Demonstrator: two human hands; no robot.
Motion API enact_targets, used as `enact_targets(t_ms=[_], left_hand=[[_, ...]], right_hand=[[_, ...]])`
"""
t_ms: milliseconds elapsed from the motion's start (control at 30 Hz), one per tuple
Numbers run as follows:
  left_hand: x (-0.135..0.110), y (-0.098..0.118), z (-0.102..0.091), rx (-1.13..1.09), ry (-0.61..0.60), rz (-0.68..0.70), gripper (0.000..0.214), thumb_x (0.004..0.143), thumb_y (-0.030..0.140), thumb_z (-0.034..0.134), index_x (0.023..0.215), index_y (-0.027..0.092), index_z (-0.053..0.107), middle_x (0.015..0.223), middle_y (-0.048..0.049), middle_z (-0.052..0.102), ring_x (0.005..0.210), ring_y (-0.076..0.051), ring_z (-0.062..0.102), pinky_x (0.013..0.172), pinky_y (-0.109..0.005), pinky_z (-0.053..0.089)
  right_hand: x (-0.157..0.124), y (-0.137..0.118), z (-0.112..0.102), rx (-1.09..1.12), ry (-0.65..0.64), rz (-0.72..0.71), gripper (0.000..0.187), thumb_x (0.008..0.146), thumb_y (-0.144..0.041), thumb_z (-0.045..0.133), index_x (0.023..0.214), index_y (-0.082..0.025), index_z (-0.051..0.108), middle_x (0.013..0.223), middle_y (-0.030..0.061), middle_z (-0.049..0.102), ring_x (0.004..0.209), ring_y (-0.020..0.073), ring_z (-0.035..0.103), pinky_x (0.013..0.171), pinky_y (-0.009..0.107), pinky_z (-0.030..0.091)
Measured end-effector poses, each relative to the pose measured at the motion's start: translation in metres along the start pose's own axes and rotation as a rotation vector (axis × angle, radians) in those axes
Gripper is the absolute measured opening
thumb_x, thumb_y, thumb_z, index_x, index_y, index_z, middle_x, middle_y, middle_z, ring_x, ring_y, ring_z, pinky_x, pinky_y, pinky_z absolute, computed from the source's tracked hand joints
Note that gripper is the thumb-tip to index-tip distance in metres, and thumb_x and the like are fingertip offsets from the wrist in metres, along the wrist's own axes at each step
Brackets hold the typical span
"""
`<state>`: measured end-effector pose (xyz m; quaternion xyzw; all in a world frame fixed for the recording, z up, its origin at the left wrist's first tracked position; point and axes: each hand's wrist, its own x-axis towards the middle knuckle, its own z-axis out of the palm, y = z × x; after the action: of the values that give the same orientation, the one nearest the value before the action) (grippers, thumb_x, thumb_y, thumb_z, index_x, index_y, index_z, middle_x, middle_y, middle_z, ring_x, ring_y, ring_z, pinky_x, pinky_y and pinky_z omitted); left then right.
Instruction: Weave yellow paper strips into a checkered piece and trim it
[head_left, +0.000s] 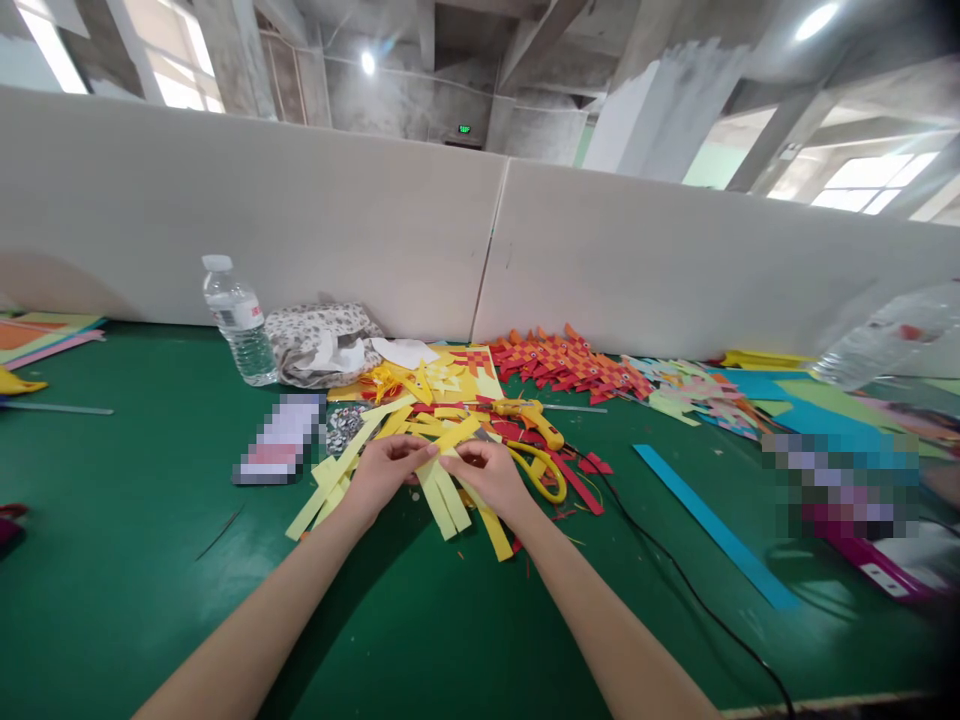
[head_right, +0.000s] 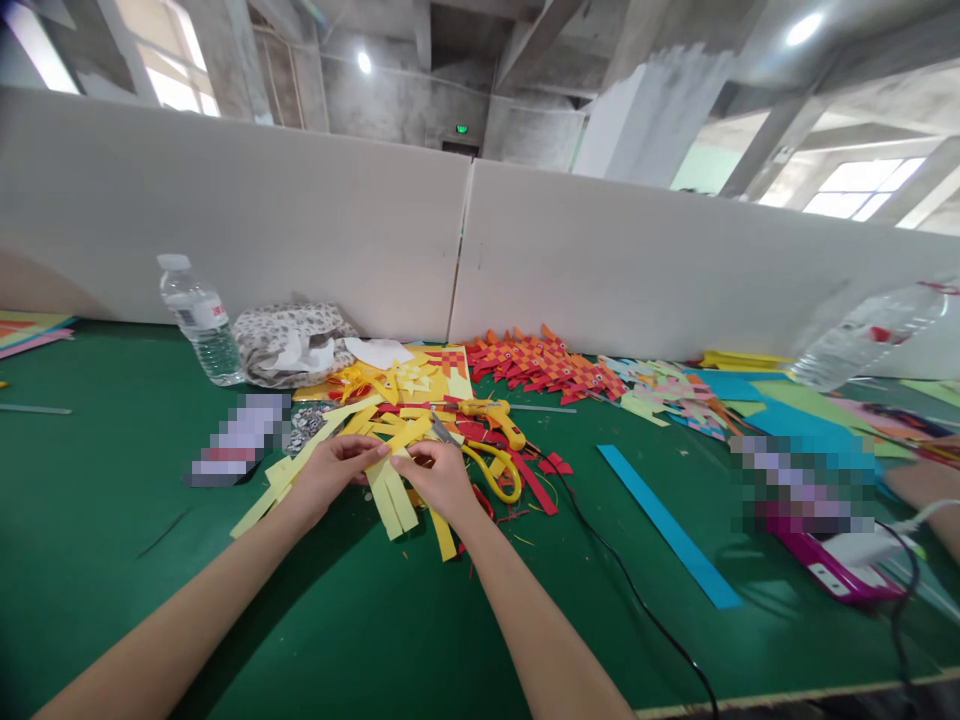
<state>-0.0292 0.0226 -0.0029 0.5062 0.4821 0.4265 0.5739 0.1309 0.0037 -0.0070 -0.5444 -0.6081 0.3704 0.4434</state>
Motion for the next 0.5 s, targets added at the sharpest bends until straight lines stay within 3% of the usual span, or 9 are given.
enact_targets(t_ms=[200,300,400,500], left_hand=[[0.0,0.0,-0.002,0.014,-0.065,-0.033,0.036,0.058,0.041,0.072,0.084,0.016,0.069,0.071,-0.0018,0.066,0.061,-0.01,0.058,0.049,-0.016,0.046],[0.002,-0.003,-0.002,-0.033,-0.057,-0.045,0.032,0.058,0.039,0.073,0.08,0.016,0.069,0.068,-0.0012,0.065,0.059,-0.009,0.058,0.049,-0.014,0.046],[0.005,-0.004,-0.005,-0.185,-0.014,-0.035,0.029,0.058,0.034,0.075,0.078,0.015,0.068,0.071,-0.0018,0.066,0.06,-0.01,0.059,0.049,-0.014,0.047],[0.01,-0.003,-0.012,-0.47,0.109,-0.093,0.021,0.063,0.025,0.073,0.08,0.015,0.066,0.078,-0.0022,0.067,0.06,-0.009,0.062,0.05,-0.015,0.05]], right_hand=[[0.0,0.002,0.001,-0.007,-0.021,-0.025,0.023,0.065,-0.037,0.063,0.062,-0.014,0.064,0.055,-0.0013,0.056,0.049,0.0092,0.046,0.047,0.02,0.035],[-0.001,0.001,0.002,0.008,-0.007,-0.022,0.025,0.064,-0.039,0.064,0.063,-0.014,0.065,0.056,-0.0003,0.058,0.051,0.0107,0.049,0.048,0.021,0.037],[-0.001,-0.003,0.001,0.116,0.11,-0.017,0.03,0.067,-0.044,0.061,0.065,-0.014,0.066,0.06,0.0018,0.062,0.057,0.0142,0.054,0.053,0.024,0.041],[0.002,-0.006,-0.006,0.393,0.289,0.058,0.035,0.073,-0.044,0.053,0.081,-0.014,0.068,0.076,0.0056,0.066,0.068,0.018,0.059,0.06,0.028,0.045]])
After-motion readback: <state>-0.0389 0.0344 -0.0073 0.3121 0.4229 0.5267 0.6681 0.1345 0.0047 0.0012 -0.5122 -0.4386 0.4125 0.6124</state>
